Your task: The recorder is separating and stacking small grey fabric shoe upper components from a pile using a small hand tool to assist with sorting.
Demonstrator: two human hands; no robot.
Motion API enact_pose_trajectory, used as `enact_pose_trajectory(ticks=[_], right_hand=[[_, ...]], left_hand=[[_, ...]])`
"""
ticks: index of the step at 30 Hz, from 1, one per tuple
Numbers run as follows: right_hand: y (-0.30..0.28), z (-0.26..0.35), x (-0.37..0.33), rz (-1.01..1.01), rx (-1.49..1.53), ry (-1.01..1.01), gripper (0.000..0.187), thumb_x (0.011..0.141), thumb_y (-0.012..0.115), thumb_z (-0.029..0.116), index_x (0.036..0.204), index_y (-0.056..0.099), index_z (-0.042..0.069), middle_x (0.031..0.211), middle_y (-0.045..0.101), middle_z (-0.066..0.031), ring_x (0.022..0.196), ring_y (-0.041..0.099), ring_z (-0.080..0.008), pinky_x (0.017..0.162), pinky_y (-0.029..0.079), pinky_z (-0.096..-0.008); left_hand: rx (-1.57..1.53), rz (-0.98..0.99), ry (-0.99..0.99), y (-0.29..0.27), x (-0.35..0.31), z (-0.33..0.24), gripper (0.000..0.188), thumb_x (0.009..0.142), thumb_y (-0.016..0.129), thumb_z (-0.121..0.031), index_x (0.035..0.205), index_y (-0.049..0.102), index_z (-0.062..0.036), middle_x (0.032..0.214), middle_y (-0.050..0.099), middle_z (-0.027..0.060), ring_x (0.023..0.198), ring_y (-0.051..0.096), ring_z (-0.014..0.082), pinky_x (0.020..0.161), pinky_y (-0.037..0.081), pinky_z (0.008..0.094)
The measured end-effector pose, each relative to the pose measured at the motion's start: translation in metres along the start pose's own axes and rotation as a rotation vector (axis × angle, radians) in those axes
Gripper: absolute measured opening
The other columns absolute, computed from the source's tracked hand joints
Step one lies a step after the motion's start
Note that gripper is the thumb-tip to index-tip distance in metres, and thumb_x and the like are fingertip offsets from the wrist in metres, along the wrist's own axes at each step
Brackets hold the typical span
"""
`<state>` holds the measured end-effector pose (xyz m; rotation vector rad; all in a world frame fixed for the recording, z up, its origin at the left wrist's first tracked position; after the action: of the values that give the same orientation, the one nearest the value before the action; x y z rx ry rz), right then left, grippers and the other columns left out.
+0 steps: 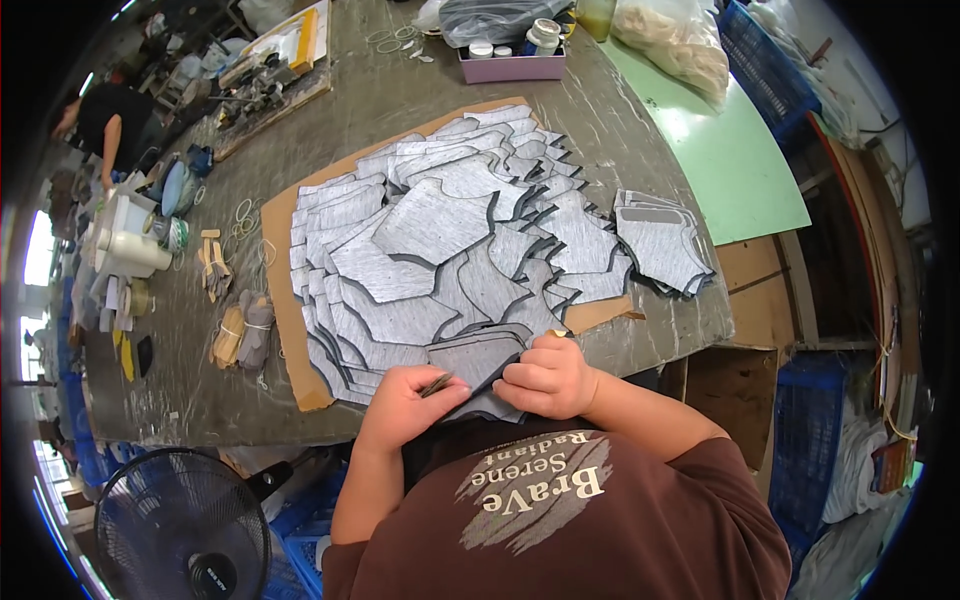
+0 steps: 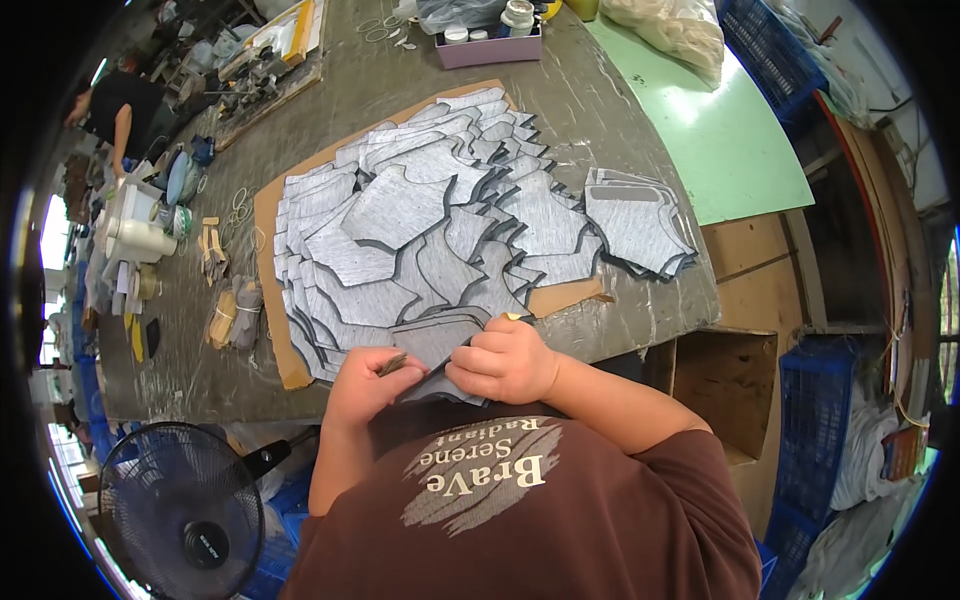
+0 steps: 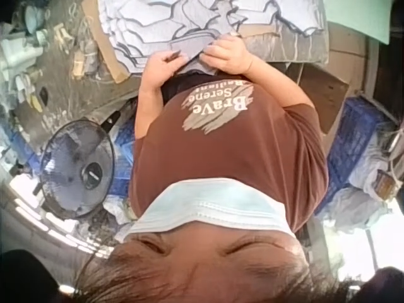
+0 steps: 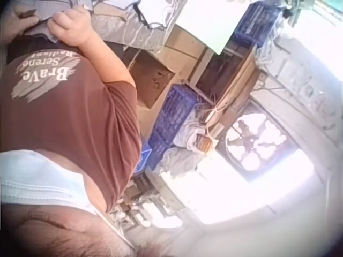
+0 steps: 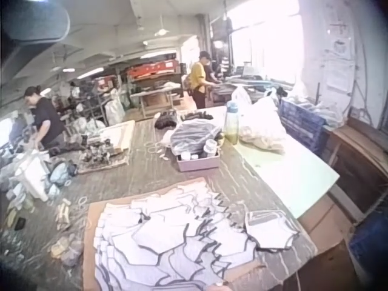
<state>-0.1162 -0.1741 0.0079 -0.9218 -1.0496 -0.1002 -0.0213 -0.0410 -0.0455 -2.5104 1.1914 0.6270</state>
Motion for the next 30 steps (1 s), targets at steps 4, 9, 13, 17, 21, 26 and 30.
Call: enact_pose_trajectory(ticks=[4, 9, 13, 17, 21, 26, 30], right_hand=[[-0.002, 0.004, 0.001, -0.014, 0.039, -0.055, 0.027, 0.062, 0.062, 0.015, 0.088, 0.064, 0.007, 0.086, 0.055, -0.0013, 0.061, 0.049, -0.0125, 0.051, 0.037, -0.0277], [-0.007, 0.004, -0.002, -0.069, 0.025, -0.026, 0.023, 0.067, 0.064, 0.012, 0.089, 0.06, 0.005, 0.085, 0.059, -0.004, 0.059, 0.051, -0.0133, 0.05, 0.037, -0.028], [-0.033, -0.012, 0.004, -0.083, 0.121, 0.166, 0.022, 0.066, 0.065, 0.003, 0.085, 0.053, 0.007, 0.079, 0.062, -0.0041, 0.055, 0.054, -0.0169, 0.049, 0.038, -0.0296], [-0.099, -0.055, 0.01, 0.021, -0.205, 0.458, 0.016, 0.067, 0.06, -0.002, 0.077, 0.056, 0.009, 0.072, 0.061, -0.0049, 0.062, 0.059, -0.0241, 0.054, 0.043, -0.0334], [-0.156, -0.131, -0.035, 0.088, -0.445, 0.754, 0.009, 0.077, 0.062, 0.006, 0.086, 0.062, 0.01, 0.075, 0.062, -0.0058, 0.071, 0.062, -0.0285, 0.061, 0.047, -0.0377], [-0.159, -0.165, -0.064, 0.184, -0.612, 0.864, 0.011, 0.08, 0.064, 0.011, 0.091, 0.063, 0.013, 0.08, 0.06, -0.0056, 0.072, 0.062, -0.0269, 0.061, 0.048, -0.0371], [-0.151, -0.135, -0.032, 0.021, -0.561, 0.967, 0.013, 0.081, 0.064, 0.008, 0.094, 0.065, 0.011, 0.084, 0.06, -0.0073, 0.071, 0.062, -0.0254, 0.063, 0.049, -0.0349]], left_hand=[[0.081, 0.079, 0.025, 0.014, 0.005, -0.007, 0.014, 0.08, 0.071, -0.012, 0.082, 0.069, 0.0022, 0.063, 0.057, -0.0048, 0.06, 0.045, 0.0016, 0.052, 0.037, 0.0217], [0.391, 0.075, 0.258, 0.019, 0.011, -0.019, 0.009, 0.082, 0.061, -0.006, 0.083, 0.066, 0.0015, 0.066, 0.059, 0.0092, 0.061, 0.053, 0.0151, 0.056, 0.042, 0.0281], [0.721, -0.32, 0.508, 0.007, 0.005, -0.04, 0.013, 0.075, 0.059, 0.0, 0.087, 0.063, 0.0009, 0.077, 0.06, 0.0184, 0.072, 0.06, 0.0358, 0.062, 0.047, 0.0392], [0.775, -0.425, 0.598, 0.007, -0.003, -0.044, 0.022, 0.07, 0.058, 0.005, 0.09, 0.062, -0.0004, 0.08, 0.061, 0.0157, 0.071, 0.06, 0.0359, 0.062, 0.048, 0.0406], [0.763, -0.461, 0.633, 0.009, 0.0, -0.034, 0.026, 0.067, 0.061, 0.005, 0.092, 0.061, -0.0008, 0.078, 0.059, 0.0144, 0.071, 0.059, 0.0349, 0.062, 0.048, 0.0408], [0.718, -0.5, 0.726, 0.012, -0.002, -0.037, 0.023, 0.069, 0.064, 0.005, 0.091, 0.061, -0.0015, 0.08, 0.058, 0.014, 0.07, 0.058, 0.0334, 0.061, 0.047, 0.0386], [0.334, -0.516, 0.719, -0.006, -0.013, -0.027, 0.026, 0.092, 0.052, -0.015, 0.11, 0.057, 0.0023, 0.083, 0.052, 0.008, 0.066, 0.048, 0.0172, 0.058, 0.04, 0.0272]])
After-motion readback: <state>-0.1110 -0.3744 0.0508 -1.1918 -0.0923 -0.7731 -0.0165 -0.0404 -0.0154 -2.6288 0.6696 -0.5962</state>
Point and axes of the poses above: each hand's wrist, its own x-axis towards the middle knuckle, its own y-axis out of the palm, z = x × y, the point moved 8 cm from there along x, towards the middle knuckle
